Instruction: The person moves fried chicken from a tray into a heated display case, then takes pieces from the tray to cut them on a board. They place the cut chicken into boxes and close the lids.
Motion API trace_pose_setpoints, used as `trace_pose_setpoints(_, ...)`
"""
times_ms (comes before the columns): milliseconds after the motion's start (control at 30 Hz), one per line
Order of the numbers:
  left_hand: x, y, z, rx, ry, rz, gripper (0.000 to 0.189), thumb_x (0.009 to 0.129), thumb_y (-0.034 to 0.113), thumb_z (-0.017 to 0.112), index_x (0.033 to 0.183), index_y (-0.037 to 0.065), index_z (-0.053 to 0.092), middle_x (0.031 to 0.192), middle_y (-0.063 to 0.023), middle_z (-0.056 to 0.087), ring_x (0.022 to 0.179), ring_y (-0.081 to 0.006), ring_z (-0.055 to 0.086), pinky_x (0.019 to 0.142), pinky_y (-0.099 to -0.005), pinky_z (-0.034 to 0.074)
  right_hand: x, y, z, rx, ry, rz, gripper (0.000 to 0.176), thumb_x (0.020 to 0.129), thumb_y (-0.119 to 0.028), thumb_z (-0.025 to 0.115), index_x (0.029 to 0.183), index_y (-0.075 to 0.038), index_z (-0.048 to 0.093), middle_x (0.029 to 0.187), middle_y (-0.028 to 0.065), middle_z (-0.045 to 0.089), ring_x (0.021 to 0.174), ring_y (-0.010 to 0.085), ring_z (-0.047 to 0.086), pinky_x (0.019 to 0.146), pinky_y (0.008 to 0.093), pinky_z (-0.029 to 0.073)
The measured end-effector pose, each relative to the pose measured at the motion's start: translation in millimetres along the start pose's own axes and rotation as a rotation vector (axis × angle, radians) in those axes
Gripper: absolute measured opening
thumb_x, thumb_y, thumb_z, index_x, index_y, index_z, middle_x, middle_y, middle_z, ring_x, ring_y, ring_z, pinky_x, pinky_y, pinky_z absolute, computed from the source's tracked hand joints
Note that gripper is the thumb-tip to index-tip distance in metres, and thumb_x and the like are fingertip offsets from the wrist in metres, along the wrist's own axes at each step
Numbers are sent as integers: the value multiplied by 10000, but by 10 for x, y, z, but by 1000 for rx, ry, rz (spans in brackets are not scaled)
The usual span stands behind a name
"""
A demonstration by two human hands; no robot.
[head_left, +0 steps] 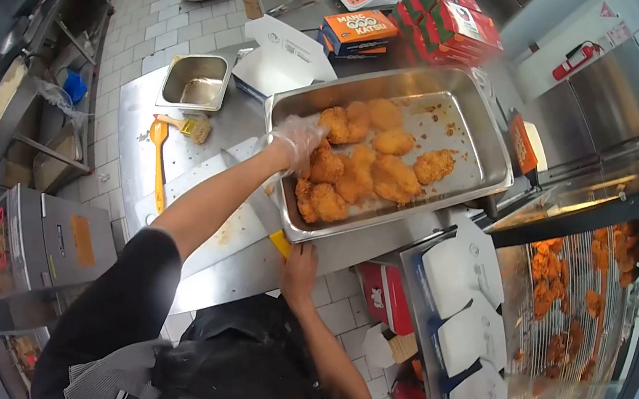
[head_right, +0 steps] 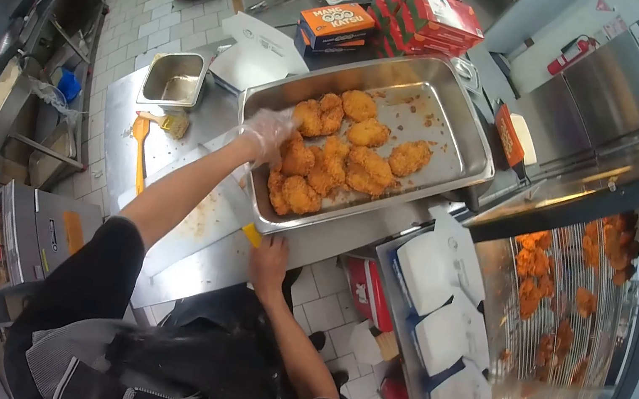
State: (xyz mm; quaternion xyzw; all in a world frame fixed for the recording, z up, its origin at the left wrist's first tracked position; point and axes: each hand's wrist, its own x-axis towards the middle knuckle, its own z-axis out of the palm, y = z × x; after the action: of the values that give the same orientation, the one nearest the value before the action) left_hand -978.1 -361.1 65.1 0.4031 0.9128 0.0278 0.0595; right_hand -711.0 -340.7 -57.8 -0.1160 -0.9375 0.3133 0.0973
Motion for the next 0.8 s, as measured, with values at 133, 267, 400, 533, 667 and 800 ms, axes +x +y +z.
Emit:
trace_pose_setpoints(133, 217, -32, 222, 3, -82, 108, 388, 744, 74, 665, 1115, 27, 563, 1018, -208, 667, 946, -366, 667, 820, -433, 543, 92, 54, -124, 12, -91, -34, 326, 816, -115, 673, 1060, 62, 549, 1035, 224, 537, 963, 405, 528, 849, 495, 449)
trace_pose_setpoints(267, -287, -15, -267, 27, 63, -111, 373, 740, 52, 635, 1103, -12, 580, 1019, -211, 667, 982, -355, 655, 846, -426, 528, 65, 96, -184, -122, -173, -160, 297, 841, -118, 623, 1064, 64, 547, 1017, 220, 553, 962, 394, 535, 856, 481, 455)
trace_pose_setpoints(400, -1578, -57, -665, -369, 293, -528, 386, 726, 84, 683, 1106, 54, 619, 1058, -188, 658, 995, -377, 619, 867, -436, 511, 124, -24, -336, -25, -356, -119, 297, 899, -125, 561, 1104, 78, 494, 1039, 287, 543, 956, 443, 559, 845, 505, 473)
trace_pose_setpoints(533, -2496, -450, 354, -535, 88, -609, 572, 707, 137, 770, 1243, 57, 587, 1137, -183, 655, 1037, -347, 622, 910, -405, 509, 147, -263, -598, 147, -573, 136, 330, 949, -156, 523, 1171, 69, 425, 928, 343, 631, 868, 509, 622, 757, 569, 488)
trace_pose_setpoints(667, -2654, -382, 860, -297, 209, -405, 684, 746, 199, 814, 1342, 45, 515, 1234, -197, 625, 1070, -338, 633, 934, -419, 514, 124, -543, -710, 200, -554, 93, 321, 997, -214, 482, 1224, 4, 415, 851, 336, 636, 821, 534, 602, 720, 599, 462)
trace_pose_setpoints(800, -2926, -323, 1496, -1043, 861, -698, 594, 798, 220, 803, 1315, 71, 551, 1171, -162, 656, 1066, -266, 647, 936, -383, 525, 142, -706, -605, 60, -622, -78, 344, 990, -219, 492, 1257, -25, 393, 845, 357, 626, 799, 557, 591, 705, 630, 449)
